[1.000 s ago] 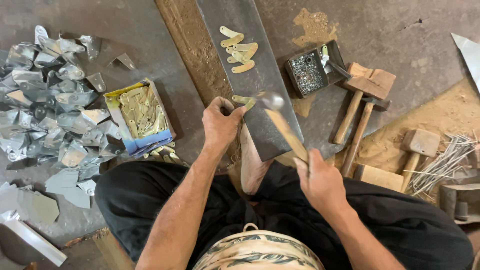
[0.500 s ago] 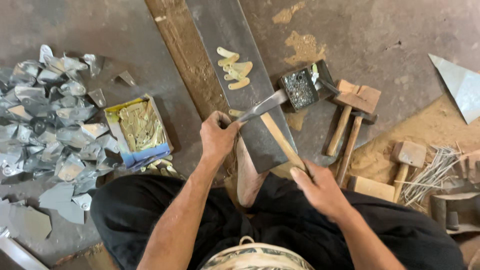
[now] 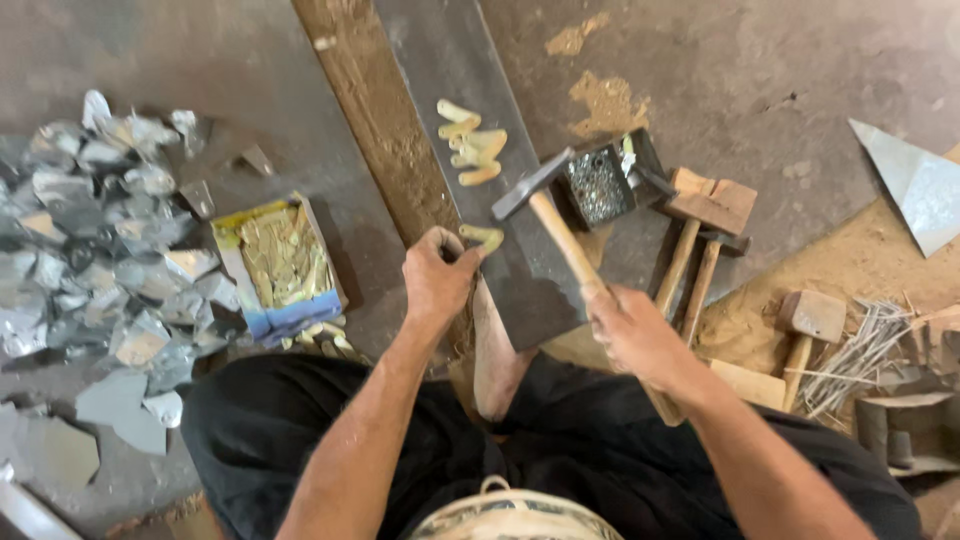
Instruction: The person sits on the workshop floor and hammers small flat metal pieces one at a time on a long steel bar used as an anvil, flipping and repositioning each piece between strikes, then places the worked pieces in a growing pile beside a box of similar parts.
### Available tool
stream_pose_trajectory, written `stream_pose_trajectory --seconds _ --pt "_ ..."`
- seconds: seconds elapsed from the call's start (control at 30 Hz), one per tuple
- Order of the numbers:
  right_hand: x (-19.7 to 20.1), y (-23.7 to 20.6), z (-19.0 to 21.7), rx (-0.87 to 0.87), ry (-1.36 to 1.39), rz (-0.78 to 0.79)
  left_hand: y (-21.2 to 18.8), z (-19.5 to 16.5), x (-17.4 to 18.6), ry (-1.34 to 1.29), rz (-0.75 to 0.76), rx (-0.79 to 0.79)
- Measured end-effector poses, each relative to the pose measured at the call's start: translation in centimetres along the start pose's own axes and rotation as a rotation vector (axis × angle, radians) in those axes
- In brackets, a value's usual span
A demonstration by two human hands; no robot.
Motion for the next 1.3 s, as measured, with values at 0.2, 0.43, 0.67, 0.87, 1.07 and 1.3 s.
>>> stream_pose_trajectory --seconds 0.2,0.43,0.67,0.87,1.07,1.3 --pt "3.5 -1.4 5.4 0.249 -0.268 -0.06 0.0 1.2 -0.4 -0.105 0.052 0.102" --pt "4.4 -5.2 11.8 0.21 -0.919 -0.097 0.1 0.7 -0.2 -0.025 0.03 0.018" --pt "4.1 -4.0 8.9 0.314 -0.818 -0.222 0.3 0.8 -0.2 0.033 0.038 0.032" --pt "2.7 -4.3 5.5 0.611 -0.488 -0.387 0.2 1.3 -0.4 0.003 0.066 0.065" --pt "1.5 -1.0 -1.6 0.561 -0.337 -0.309 0.5 0.5 -0.1 0.014 0.053 0.041" --pt "1.0 1.0 -1.0 0.482 -0.041 -0.189 0.4 0.7 -0.2 0.021 0.067 0.048"
Point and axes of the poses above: each hand's wrist, its own y-axis towards the middle knuckle, its own x-axis out of the back of the hand, z = x × y, the point moved 10 cm from there along y, towards the middle knuckle, and after that the axes turned 7 degrees about x, right-handed, at the moved point
